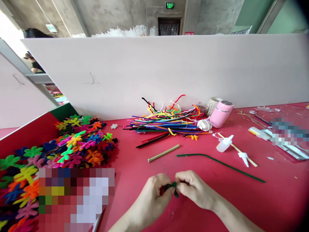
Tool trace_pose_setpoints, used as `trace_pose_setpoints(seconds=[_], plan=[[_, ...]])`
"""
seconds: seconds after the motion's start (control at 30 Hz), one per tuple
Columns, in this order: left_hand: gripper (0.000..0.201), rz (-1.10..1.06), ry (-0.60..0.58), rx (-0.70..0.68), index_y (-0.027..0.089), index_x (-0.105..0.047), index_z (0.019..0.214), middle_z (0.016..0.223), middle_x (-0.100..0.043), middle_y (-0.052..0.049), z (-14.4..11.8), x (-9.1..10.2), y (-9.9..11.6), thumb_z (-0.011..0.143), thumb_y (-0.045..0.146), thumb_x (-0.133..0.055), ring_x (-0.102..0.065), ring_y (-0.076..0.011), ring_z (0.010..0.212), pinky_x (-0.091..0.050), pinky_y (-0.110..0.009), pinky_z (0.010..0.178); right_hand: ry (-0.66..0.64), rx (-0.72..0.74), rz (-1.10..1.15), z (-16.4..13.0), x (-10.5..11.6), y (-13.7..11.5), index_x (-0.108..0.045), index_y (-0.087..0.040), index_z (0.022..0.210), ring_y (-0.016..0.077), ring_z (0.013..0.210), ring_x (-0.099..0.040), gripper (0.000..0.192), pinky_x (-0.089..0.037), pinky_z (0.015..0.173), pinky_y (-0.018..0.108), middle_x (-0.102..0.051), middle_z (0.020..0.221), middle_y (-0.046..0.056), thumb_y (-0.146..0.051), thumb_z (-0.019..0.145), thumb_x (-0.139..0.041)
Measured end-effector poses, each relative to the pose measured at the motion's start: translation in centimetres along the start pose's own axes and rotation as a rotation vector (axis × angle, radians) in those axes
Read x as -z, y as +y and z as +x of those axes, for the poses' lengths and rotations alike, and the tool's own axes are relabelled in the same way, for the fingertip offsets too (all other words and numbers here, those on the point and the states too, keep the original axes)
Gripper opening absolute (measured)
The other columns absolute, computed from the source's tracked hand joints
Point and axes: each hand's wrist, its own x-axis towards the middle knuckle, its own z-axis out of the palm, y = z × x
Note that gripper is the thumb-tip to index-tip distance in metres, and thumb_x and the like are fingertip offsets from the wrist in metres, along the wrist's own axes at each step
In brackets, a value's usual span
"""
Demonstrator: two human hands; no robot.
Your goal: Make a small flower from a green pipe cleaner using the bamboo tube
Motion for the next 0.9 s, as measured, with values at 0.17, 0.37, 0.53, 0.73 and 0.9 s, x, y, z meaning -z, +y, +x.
trace_pose_setpoints(seconds=[0.17, 0.37, 0.53, 0.73, 0.9], plan=[[0.021, -0.438, 0.177, 0.106, 0.012, -0.058, 0.065, 0.056, -0.046, 0.002, 0.9, -2.0, -1.2, 0.076, 0.029, -0.052, -0.034, -0.0092, 0.052, -0.028, -0.021, 0.048, 0.238, -0.026, -0.018, 0.1, 1.0, 0.4, -0.045, -0.017, 0.064, 0.0093, 0.052, -0.032, 0.028, -0.027, 0.048, 0.02, -0.032, 0.057, -0.005, -0.032, 0.087, -0.037], [0.017, -0.577, 0.384, 0.078, 0.013, -0.062, 0.062, 0.055, -0.051, 0.002, 1.6, -3.4, -1.5, 0.07, 0.028, -0.061, -0.039, -0.0103, 0.053, -0.032, -0.021, 0.052, 0.29, 0.006, 0.089, 0.1, 0.3, 0.7, -0.05, -0.016, 0.078, 0.0106, 0.059, -0.042, 0.021, -0.035, 0.054, 0.02, -0.043, 0.065, -0.003, -0.035, 0.086, -0.043], [0.017, -0.565, 0.361, 0.058, 0.014, -0.06, 0.063, 0.06, -0.054, 0.0, 1.5, -3.4, -2.2, 0.073, 0.028, -0.058, -0.045, -0.0126, 0.059, -0.037, -0.023, 0.058, 0.314, 0.058, 0.003, 0.2, -0.6, 0.7, -0.051, -0.016, 0.076, 0.0113, 0.063, -0.045, 0.015, -0.039, 0.059, 0.02, -0.047, 0.068, -0.002, -0.027, 0.084, -0.046], [0.012, -0.304, 0.4, -0.057, 0.015, -0.057, 0.074, 0.071, -0.053, -0.003, 0.9, -3.2, -3.0, 0.078, 0.026, -0.053, -0.047, -0.0156, 0.069, -0.038, -0.026, 0.065, 0.35, 0.115, -0.131, 0.3, -0.9, 1.0, -0.05, -0.017, 0.073, 0.0112, 0.06, -0.047, 0.013, -0.039, 0.057, 0.02, -0.049, 0.067, -0.001, -0.022, 0.084, -0.045], [0.016, -0.46, 0.355, -0.001, 0.015, -0.057, 0.069, 0.065, -0.052, -0.001, 0.6, -3.1, -3.2, 0.078, 0.027, -0.053, -0.046, -0.013, 0.063, -0.037, -0.024, 0.062, 0.337, 0.136, -0.197, 0.1, -1.1, 0.9, -0.047, -0.018, 0.073, 0.0117, 0.061, -0.047, 0.012, -0.039, 0.059, 0.021, -0.049, 0.068, -0.001, -0.021, 0.085, -0.043]])
